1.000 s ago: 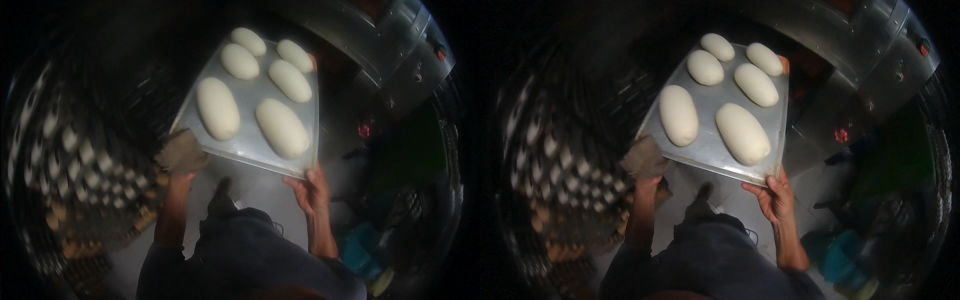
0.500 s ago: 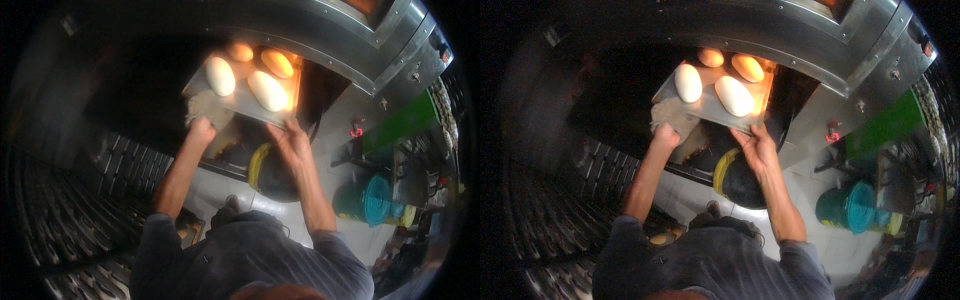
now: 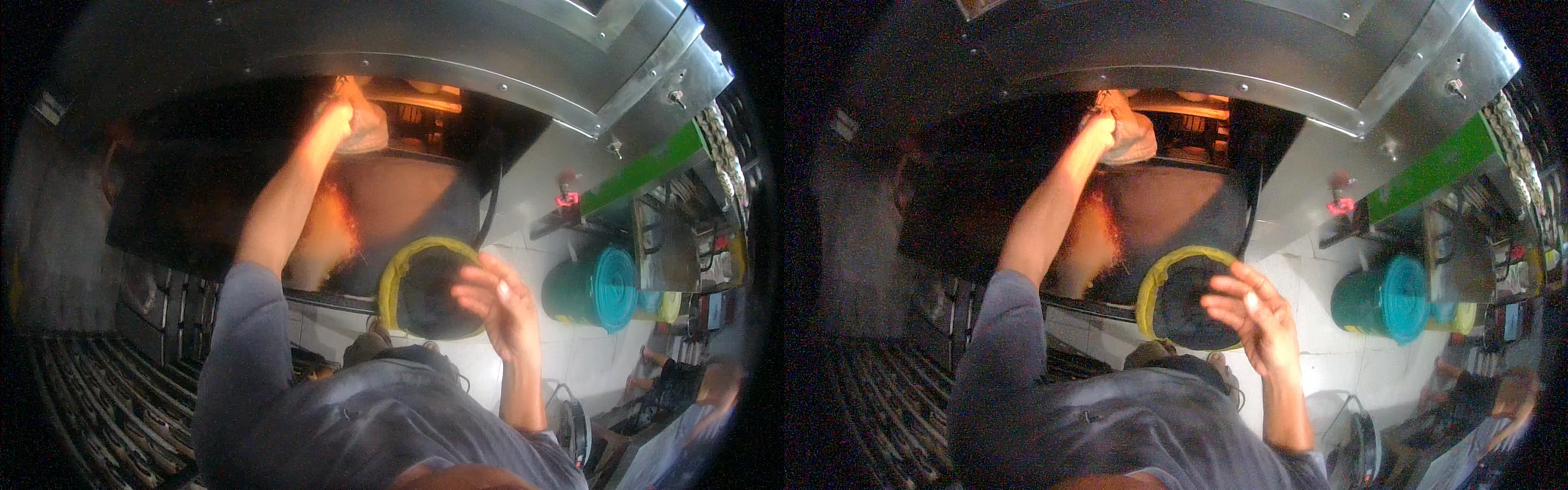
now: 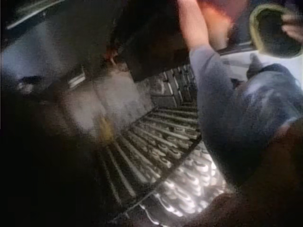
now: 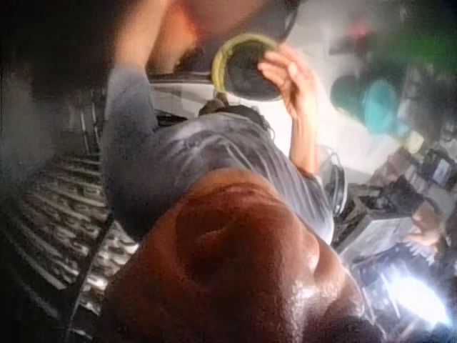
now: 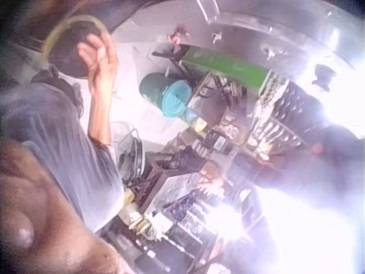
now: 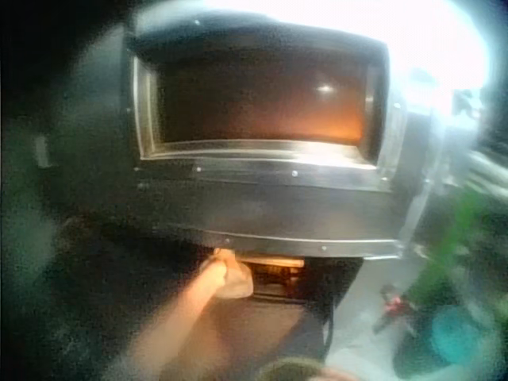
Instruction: The person moves trays of bread dough from proofing racks into an industrial oven and retrieves baked bread using a cloth and a paddle.
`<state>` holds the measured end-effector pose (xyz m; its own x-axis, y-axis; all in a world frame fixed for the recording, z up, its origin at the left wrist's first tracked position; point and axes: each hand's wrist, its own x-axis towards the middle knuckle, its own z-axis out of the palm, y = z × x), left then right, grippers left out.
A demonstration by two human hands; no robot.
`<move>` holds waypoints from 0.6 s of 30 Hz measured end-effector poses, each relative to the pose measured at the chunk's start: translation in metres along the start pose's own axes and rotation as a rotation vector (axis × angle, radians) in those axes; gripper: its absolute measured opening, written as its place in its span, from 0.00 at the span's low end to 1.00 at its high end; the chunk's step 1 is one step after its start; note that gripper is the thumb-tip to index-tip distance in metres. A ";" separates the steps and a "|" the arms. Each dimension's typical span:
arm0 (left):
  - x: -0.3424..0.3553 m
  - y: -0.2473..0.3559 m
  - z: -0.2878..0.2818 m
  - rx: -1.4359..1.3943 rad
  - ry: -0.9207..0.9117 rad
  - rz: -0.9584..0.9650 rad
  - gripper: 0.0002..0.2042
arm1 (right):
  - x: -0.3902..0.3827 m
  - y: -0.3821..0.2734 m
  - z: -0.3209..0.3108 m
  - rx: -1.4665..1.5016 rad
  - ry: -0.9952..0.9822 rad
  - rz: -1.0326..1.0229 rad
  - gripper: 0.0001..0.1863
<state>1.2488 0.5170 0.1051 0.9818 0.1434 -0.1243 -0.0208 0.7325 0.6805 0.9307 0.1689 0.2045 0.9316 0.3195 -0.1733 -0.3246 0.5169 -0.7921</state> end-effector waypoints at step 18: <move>-0.261 -0.159 -0.023 0.111 0.366 0.088 0.08 | -0.050 -0.026 -0.046 -0.403 -1.044 0.273 0.35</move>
<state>0.9915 0.3784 0.0125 0.8444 0.4454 -0.2977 -0.0620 0.6332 0.7715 0.9004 0.1029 0.2070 0.1878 0.9808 0.0521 -0.2433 0.0978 -0.9650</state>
